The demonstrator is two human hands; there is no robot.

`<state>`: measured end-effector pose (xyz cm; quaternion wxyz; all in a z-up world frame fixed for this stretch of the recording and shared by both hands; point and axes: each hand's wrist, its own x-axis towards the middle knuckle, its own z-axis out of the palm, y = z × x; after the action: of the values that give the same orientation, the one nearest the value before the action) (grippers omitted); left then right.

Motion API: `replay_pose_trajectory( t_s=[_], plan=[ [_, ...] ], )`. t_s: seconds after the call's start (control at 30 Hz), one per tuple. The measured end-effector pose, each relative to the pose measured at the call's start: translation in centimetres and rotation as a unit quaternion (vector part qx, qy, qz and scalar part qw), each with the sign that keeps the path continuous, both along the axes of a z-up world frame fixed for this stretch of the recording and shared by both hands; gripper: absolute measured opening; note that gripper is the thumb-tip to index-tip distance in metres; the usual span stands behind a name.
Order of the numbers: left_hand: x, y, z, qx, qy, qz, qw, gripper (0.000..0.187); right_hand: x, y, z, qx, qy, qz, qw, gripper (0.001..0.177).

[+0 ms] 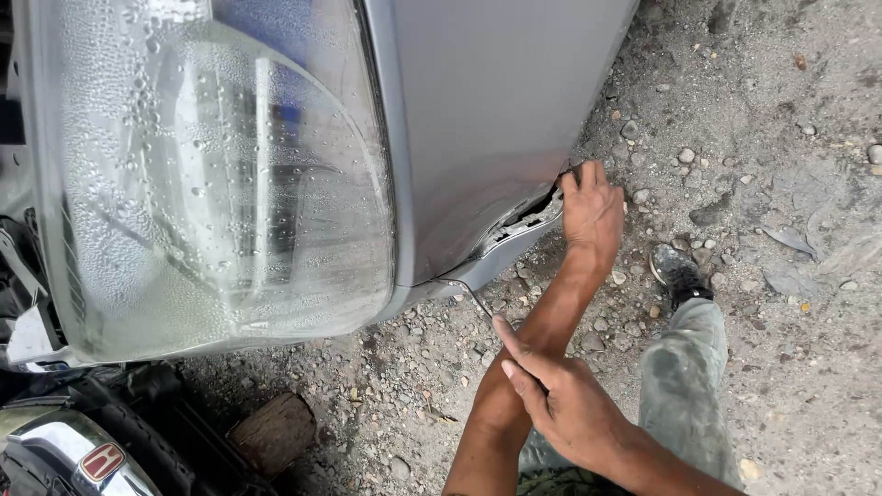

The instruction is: The person uses a wrench to loosen and remove bolts from the front bumper of a silver car. They then detach the bumper cover, pull it away from the vehicle, and reposition it while another person assists in holding the bumper in place.

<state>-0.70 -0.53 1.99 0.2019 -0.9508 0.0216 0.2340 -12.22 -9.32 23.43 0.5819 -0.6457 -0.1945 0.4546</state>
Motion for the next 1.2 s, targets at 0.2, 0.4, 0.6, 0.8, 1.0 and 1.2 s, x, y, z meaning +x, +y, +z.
replay_pose_trajectory(
  t_s=[0.2,0.4,0.6,0.8,1.0,1.2],
  plan=[
    [-0.6,1.2,-0.8,-0.098,-0.078,0.011,0.992,0.015,-7.2,3.2,-1.5,0.029,0.041,-0.161,0.986,0.063],
    [-1.1,2.6,-1.5,-0.134,-0.067,-0.023,0.988,0.016,-7.2,3.1,-3.8,-0.026,0.036,-0.113,0.993,0.064],
    [-1.0,3.2,-1.9,-0.137,-0.052,-0.061,0.987,0.017,-9.1,6.1,-4.2,0.024,-0.069,-0.220,0.973,0.060],
    [-0.8,3.6,-0.4,-0.072,-0.011,-0.120,0.990,0.019,-5.0,3.9,-1.5,-0.051,0.075,-0.131,0.987,0.066],
    [-1.3,2.6,-1.6,-0.078,-0.050,-0.056,0.994,0.018,5.5,0.0,-4.4,-0.072,0.019,0.119,0.990,0.066],
    [-1.2,1.8,-1.7,-0.059,-0.060,-0.034,0.996,0.017,10.2,-0.5,-4.6,0.006,-0.104,0.206,0.973,0.056]
  ],
)
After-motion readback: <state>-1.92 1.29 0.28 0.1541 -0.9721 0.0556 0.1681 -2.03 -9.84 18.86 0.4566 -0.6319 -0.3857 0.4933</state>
